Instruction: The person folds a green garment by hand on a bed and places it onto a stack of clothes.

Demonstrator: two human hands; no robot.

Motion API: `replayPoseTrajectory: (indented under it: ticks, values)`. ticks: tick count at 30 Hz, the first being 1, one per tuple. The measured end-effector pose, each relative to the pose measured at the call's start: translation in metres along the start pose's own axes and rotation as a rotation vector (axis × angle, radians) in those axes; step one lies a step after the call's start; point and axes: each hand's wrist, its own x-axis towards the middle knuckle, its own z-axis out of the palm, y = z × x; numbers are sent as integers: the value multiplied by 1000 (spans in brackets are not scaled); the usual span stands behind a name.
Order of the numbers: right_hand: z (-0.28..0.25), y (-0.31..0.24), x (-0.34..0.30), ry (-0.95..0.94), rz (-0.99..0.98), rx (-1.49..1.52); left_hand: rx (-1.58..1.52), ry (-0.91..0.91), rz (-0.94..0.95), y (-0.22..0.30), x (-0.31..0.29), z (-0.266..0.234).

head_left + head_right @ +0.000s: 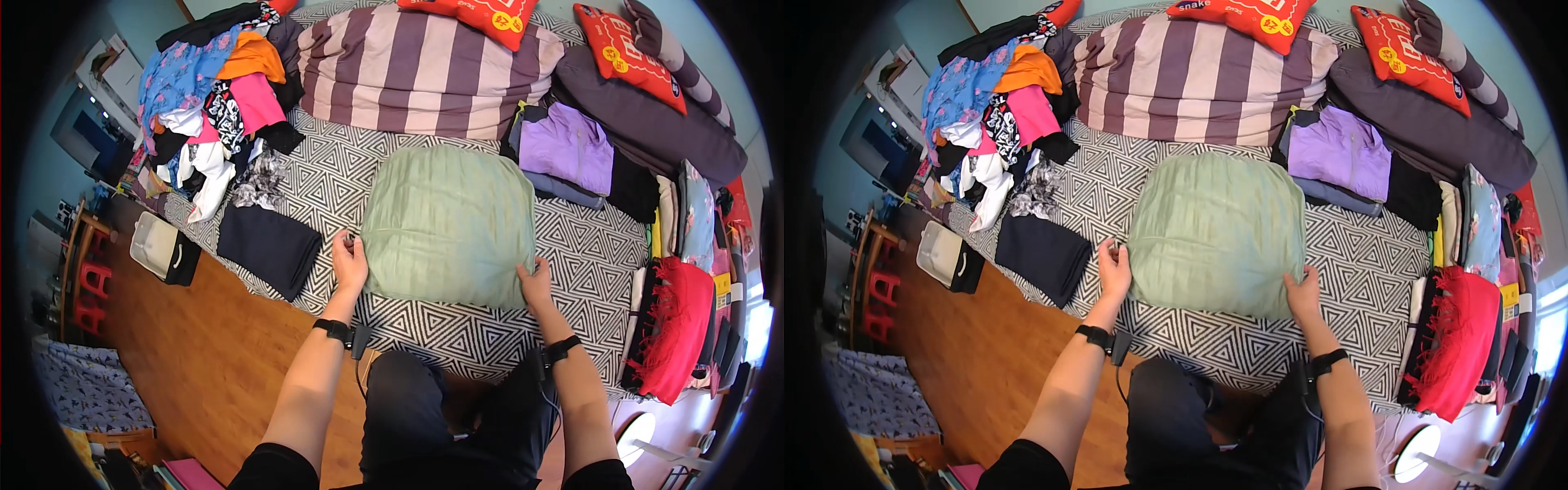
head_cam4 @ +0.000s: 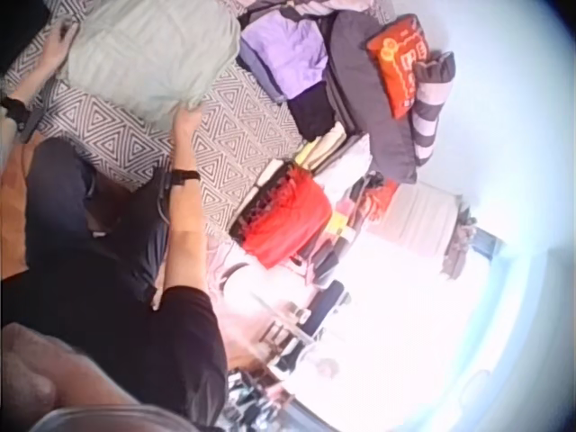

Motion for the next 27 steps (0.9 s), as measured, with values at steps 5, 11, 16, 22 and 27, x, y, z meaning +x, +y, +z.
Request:
replayPoseTrajectory:
  ticks: [5,11,16,22,27]
  values:
    - [-11,-16,-14,-167,165,262,303,-581,299,-5,-19,-20]
    - [-16,-60,-69,-64,-611,-556,497,-508,764,26,-50,-44]
    - [-26,-76,-78,-324,-579,-847,649,-366,848,16,-61,-15]
    - [-24,-43,-29,-286,-650,-772,587,-389,728,47,-42,-8]
    - [-78,-144,-42,-154,-881,-616,355,-337,780,128,-35,-60]
